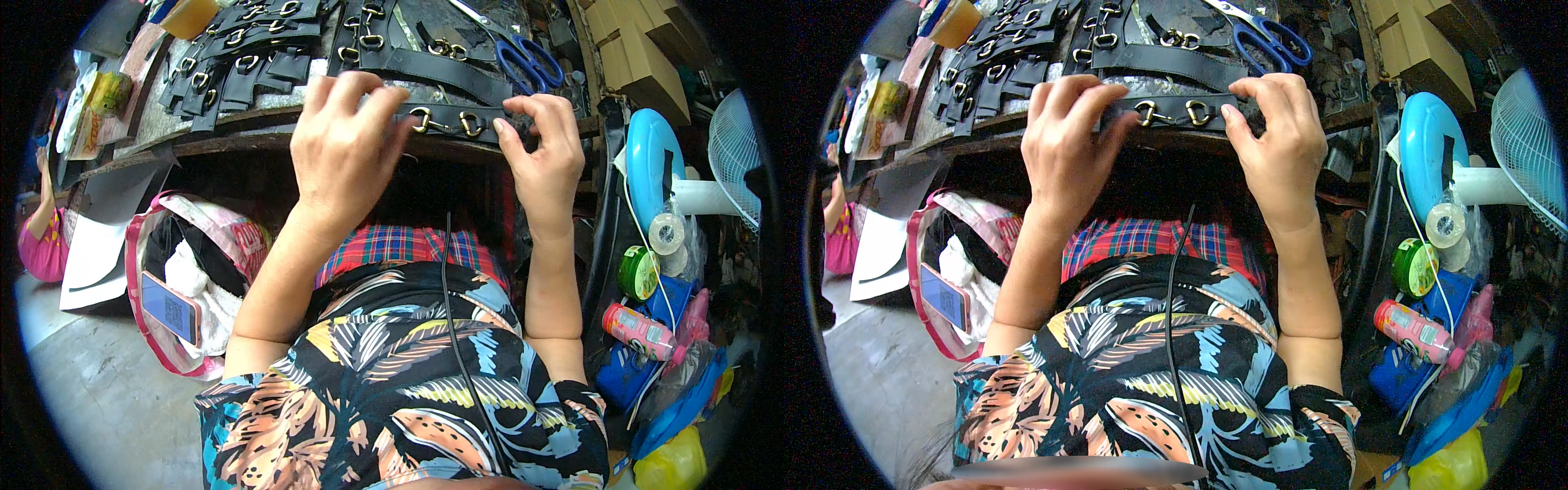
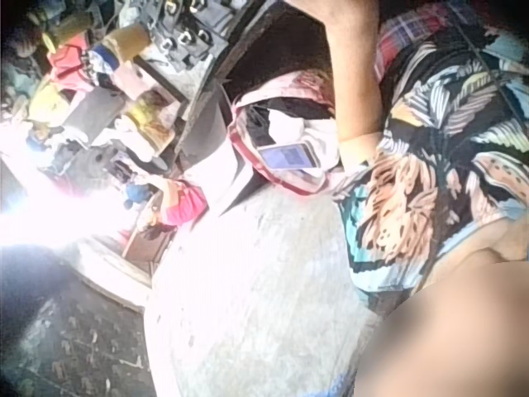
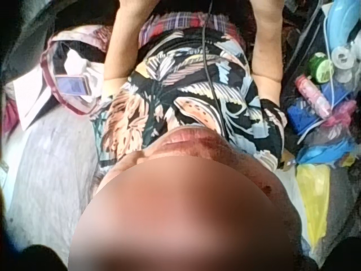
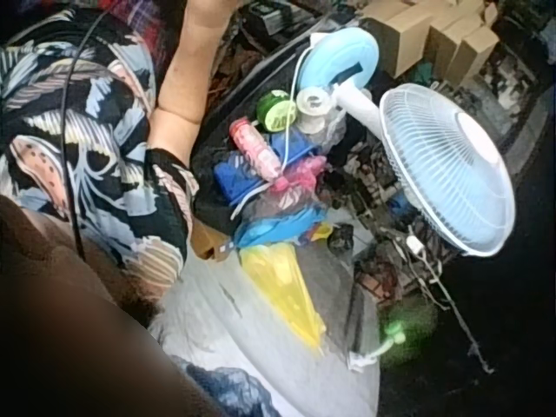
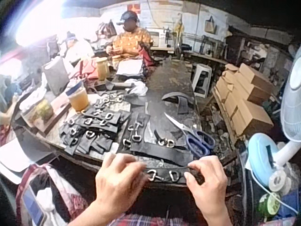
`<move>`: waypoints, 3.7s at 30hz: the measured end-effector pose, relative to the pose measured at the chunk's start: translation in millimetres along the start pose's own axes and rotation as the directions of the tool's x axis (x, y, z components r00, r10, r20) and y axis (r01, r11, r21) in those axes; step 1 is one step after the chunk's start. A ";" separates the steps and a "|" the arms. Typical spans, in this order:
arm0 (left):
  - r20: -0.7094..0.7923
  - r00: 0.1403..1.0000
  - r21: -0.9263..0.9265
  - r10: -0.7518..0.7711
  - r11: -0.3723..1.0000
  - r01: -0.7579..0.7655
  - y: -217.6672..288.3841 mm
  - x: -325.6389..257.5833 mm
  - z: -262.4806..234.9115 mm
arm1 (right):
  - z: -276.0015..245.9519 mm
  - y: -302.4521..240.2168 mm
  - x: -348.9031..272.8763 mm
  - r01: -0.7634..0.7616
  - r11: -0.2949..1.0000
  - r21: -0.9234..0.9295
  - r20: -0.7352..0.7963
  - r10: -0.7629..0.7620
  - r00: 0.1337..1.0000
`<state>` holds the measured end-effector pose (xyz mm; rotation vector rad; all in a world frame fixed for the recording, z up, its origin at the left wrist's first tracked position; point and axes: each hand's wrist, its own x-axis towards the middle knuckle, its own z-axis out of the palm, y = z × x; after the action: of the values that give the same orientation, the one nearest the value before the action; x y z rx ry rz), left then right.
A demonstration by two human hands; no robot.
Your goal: The person assembles black leather straps with brass D-rings using a pair of scissors. They repeatedly cut strap ends, thread the metal rings through the leather, and place the finished pieces on the work surface.
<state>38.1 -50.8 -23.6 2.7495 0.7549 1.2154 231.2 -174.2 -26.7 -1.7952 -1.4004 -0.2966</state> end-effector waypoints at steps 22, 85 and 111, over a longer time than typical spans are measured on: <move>0.120 0.983 -0.049 -0.138 0.988 0.145 13.9 4.6 21.7 | 17.8 -2.6 0.5 0.063 0.998 0.018 0.115 -0.064 0.991; 0.394 0.852 -0.900 -0.345 0.046 0.434 -32.6 56.7 14.4 | -47.7 57.4 73.9 -0.496 0.810 0.312 0.586 0.247 0.772; 0.475 0.865 -0.871 -0.165 0.051 0.488 -8.6 76.3 9.7 | -73.6 26.3 8.9 -0.816 0.362 0.450 0.855 0.089 0.510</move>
<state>85.2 -7.6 20.0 1.3589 0.2648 0.7170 279.0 -221.9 13.7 -1.3414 -0.9818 1.4258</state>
